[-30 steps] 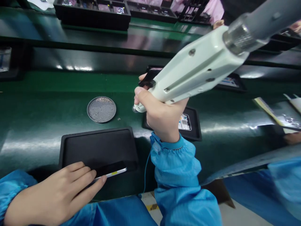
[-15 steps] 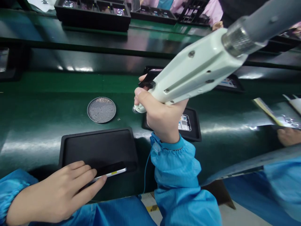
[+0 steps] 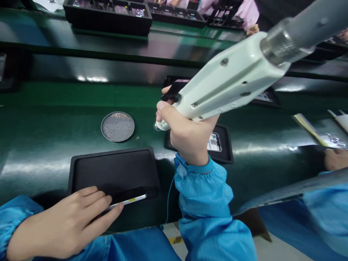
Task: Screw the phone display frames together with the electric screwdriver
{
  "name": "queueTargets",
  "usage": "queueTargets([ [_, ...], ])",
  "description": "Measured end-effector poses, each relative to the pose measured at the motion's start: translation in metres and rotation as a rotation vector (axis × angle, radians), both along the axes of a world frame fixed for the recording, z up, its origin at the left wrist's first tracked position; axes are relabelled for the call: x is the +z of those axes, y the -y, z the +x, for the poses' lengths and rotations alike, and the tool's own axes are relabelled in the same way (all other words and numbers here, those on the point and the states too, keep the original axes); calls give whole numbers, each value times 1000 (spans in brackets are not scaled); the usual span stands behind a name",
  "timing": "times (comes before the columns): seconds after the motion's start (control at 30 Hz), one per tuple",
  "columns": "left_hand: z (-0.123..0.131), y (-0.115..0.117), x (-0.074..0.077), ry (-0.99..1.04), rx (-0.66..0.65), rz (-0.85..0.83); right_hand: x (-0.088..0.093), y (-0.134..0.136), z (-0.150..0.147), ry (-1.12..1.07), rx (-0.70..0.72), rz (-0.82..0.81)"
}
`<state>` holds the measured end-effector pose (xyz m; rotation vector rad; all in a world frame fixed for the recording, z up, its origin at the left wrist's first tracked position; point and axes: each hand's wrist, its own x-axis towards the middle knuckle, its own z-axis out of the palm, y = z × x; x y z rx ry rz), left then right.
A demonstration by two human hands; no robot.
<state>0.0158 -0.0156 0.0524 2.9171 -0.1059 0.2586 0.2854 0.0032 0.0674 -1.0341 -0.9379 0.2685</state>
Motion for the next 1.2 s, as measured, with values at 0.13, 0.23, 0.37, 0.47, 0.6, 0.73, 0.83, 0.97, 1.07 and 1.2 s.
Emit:
queueTargets([
  [0.13, -1, 0, -1, -20, -9, -8, 0, 0, 0, -1, 12, 1],
  [0.23, 0, 0, -1, -56, -24, -17, 0, 0, 0, 11, 10, -4],
  [0.37, 5, 0, 2, -212, -14, -17, 1, 0, -1, 2, 34, -5],
  [0.47, 8, -1, 4, -272, -11, -14, 1, 1, 0, 9, 32, -14],
  [0.6, 8, -2, 4, -253, -3, -15, 0, 1, 1, 32, 32, -42],
  [0.73, 6, -2, 4, -265, -5, -28, 0, 1, 0, 1, 36, -15],
  [0.83, 5, -2, 4, -273, -10, -35, 0, 1, 1, 14, 36, -21],
  [0.97, 5, -2, 3, -255, -5, -36, -1, 1, 2, 41, 30, -37],
  [1.07, 4, -2, 3, -256, -3, -49, 0, 1, 2, 5, 30, -21],
  [1.2, 4, 0, 6, -274, -19, -64, 2, 1, 0, -28, 32, -18],
])
